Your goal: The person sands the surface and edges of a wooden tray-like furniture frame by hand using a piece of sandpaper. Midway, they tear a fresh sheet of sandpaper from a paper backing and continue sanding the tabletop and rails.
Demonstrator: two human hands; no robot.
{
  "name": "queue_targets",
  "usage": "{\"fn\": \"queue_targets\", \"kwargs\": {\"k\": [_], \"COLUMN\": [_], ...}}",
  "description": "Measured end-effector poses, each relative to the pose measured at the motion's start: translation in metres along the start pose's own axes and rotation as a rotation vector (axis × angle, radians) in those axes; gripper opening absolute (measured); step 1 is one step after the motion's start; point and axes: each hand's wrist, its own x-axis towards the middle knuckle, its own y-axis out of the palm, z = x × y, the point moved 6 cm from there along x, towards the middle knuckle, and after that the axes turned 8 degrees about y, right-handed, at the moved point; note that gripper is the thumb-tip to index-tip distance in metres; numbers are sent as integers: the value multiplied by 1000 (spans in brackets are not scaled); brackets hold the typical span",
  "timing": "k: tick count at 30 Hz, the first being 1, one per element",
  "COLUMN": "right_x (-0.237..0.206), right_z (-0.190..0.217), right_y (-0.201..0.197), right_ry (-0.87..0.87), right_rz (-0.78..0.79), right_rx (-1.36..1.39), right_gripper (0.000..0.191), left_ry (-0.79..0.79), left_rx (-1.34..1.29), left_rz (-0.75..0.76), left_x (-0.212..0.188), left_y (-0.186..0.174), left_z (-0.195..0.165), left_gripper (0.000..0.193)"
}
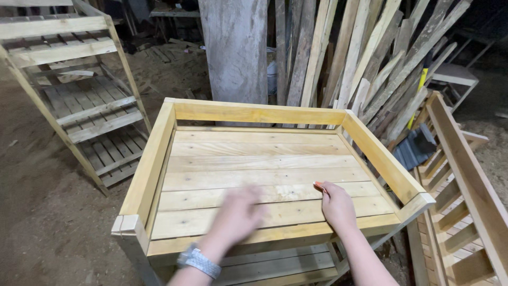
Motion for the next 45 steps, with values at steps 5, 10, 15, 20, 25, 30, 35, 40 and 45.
{"fn": "queue_targets", "kwargs": {"k": [5,10,15,20,25,30,35,40,45], "right_x": [7,29,48,49,51,56,56,55,52], "right_z": [21,64,91,98,102,102,105,114,118], "right_y": [-2,29,43,42,41,42,47,49,47], "right_ry": [-9,-61,-122,-140,-188,-212,-224,-236,-245], "right_rz": [40,319,517,676,650,609,607,591,651], "right_rx": [104,100,-45,-133,-177,-267,-348,-381,-325], "right_gripper": [20,18,20,25,19,20,19,16,14], "left_ry": [-512,-461,-474,-464,-464,-458,-458,-449,-453], "left_rx": [627,572,558,566,555,559,552,554,549], "left_rz": [240,293,305,300,301,300,308,295,298], "left_x": [-17,-18,-17,-16,-16,-15,-15,-14,-15], "left_y": [-43,-32,-38,-40,-40,-40,-39,-41,-41], "left_z": [67,63,61,58,59,59,59,58,58], "left_gripper": [78,81,81,80,80,81,79,79,80]}}
